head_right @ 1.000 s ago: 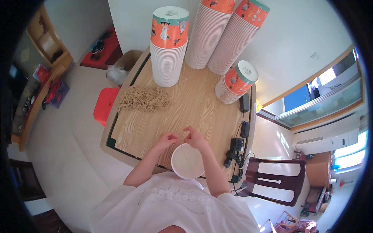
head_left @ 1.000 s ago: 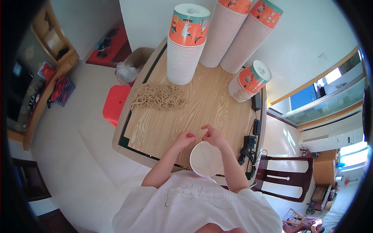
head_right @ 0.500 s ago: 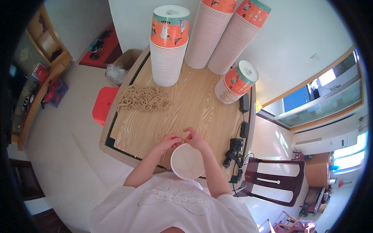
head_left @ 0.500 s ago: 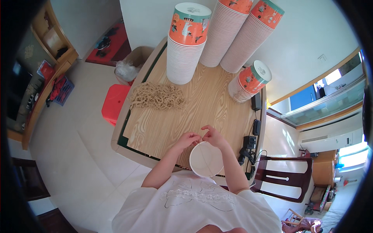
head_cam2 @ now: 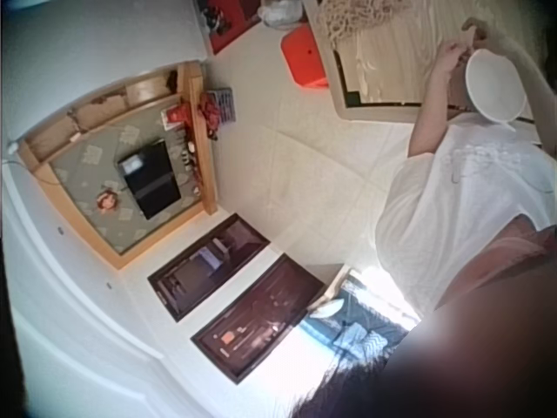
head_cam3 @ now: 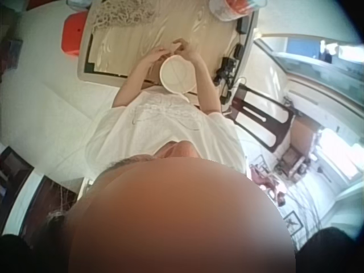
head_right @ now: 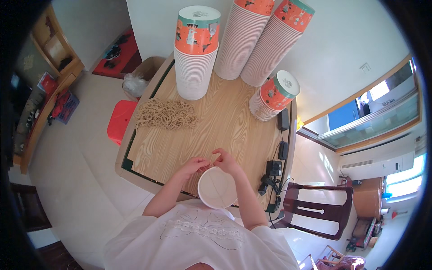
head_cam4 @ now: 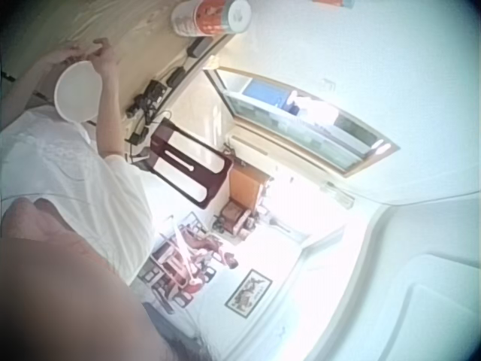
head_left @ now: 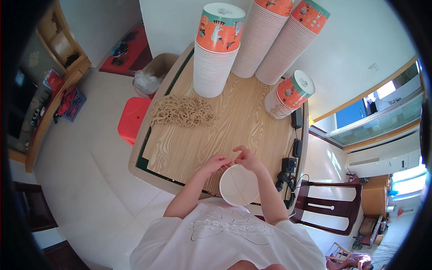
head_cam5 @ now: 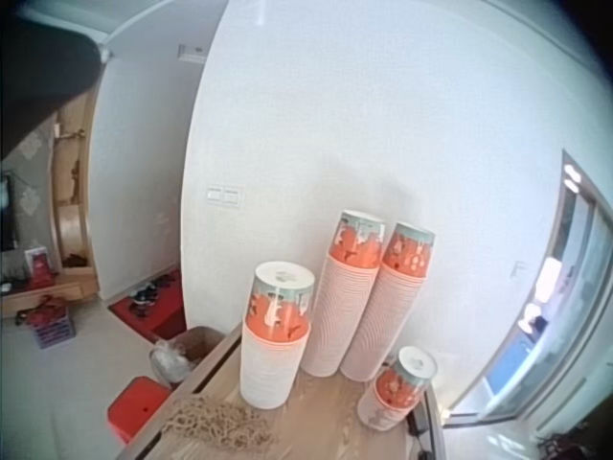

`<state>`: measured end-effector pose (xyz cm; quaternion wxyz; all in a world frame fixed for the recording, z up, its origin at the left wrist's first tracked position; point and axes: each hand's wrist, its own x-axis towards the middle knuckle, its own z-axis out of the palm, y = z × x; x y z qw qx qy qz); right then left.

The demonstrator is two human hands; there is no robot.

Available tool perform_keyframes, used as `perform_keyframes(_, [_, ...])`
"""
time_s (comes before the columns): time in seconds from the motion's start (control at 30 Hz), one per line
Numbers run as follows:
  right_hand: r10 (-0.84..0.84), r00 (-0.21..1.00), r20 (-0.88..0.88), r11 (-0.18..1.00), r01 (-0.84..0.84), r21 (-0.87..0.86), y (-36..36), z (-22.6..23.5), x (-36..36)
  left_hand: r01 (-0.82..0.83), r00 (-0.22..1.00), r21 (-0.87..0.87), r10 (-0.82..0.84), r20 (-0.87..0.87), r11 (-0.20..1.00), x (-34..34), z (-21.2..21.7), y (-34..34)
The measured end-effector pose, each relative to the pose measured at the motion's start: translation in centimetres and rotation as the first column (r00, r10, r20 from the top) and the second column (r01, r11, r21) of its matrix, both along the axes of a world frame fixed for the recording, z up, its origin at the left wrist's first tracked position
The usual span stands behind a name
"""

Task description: Packaging paper bowls by applying rubber bands around them.

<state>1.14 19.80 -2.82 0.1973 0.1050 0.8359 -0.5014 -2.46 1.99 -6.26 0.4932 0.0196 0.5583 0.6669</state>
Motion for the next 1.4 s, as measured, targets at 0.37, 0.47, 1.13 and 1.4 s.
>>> perform_keyframes(0.37, [0.051,0.997,0.053,0.998,-0.052,0.021,-0.6,1.6,-0.4,0.062,0.993,-0.003,-0.062,-0.099,0.998,-0.1,-1.2,-0.3])
perform_keyframes(0.47, [0.044,0.998,0.039,0.999,-0.045,0.016,-0.4,1.1,-0.4,0.060,0.995,0.031,-0.058,-0.079,0.998,-0.2,-1.7,-0.6])
perform_keyframes(1.13, [-0.109,0.991,-0.072,0.992,0.114,0.061,0.8,0.1,1.1,-0.156,0.985,0.162,0.141,0.104,0.974,-0.4,-0.1,1.1])
perform_keyframes(1.4, [-0.117,0.992,-0.046,0.991,0.114,-0.077,1.3,0.2,0.7,-0.003,0.996,0.150,0.016,-0.083,0.989,-0.7,-0.3,2.3])
